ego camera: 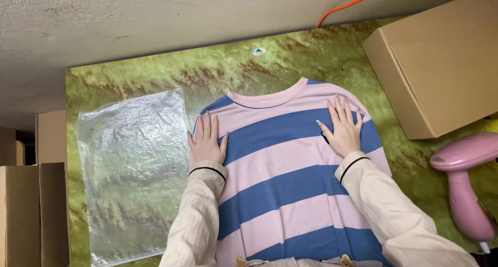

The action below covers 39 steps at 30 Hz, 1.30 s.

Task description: The person places a folded blue and white striped shirt into a plastic bag, seals the bag by hand, and then places the bagged shirt into a cardboard box. The person then retrieves a pink and blue striped shirt from a garment rack, removes its hanger, and steams the front of the shirt using a handheld steamer on a table.

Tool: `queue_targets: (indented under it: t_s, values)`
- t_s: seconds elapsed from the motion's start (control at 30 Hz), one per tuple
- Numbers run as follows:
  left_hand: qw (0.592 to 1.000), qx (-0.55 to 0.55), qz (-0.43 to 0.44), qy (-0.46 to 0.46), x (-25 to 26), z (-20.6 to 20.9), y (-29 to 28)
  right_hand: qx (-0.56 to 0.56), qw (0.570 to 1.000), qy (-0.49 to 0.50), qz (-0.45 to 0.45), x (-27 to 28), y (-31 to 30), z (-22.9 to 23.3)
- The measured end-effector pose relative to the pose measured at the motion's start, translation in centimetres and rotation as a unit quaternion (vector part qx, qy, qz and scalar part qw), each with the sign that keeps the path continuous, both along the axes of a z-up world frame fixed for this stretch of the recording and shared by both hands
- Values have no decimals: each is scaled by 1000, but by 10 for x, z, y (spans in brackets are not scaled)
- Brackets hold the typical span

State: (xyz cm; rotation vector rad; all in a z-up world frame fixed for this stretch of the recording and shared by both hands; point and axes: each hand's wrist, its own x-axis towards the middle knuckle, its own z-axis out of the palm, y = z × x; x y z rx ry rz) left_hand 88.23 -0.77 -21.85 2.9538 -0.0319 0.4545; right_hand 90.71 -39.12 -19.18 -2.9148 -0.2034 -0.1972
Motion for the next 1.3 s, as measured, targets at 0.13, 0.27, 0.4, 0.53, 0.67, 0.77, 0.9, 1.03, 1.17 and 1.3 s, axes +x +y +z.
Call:
queue_targets:
  t_s: [0.13,0.27,0.4,0.53,0.67,0.77,0.9,1.03,1.17,1.3]
  values:
    - [1000,-4,1,7,9,-13,9,11,1000,-1,2,16,-15,-8]
    - [1000,11,10,6,19,-20,11,2,1000,1,23,34,-27,-5]
    - [1000,2,9,19,22,-24,12,2,999,16,39,44,-35,-13]
    - [1000,2,14,27,20,-24,12,-4,999,1,43,23,-12,4]
    - [999,0,10,33,20,-20,12,22,999,-13,41,1,-2,-3]
    - [999,0,11,35,26,-16,11,13,999,-23,45,15,-20,-14]
    - [999,5,5,39,21,-13,11,1,999,-13,34,32,-38,-19]
    - [999,0,7,52,24,-23,13,-8,999,8,44,44,-44,-17]
    - [999,14,21,40,28,-37,9,18,997,26,69,35,-36,1]
    - [996,29,74,29,4,-12,-12,78,996,18,44,-13,-15,42]
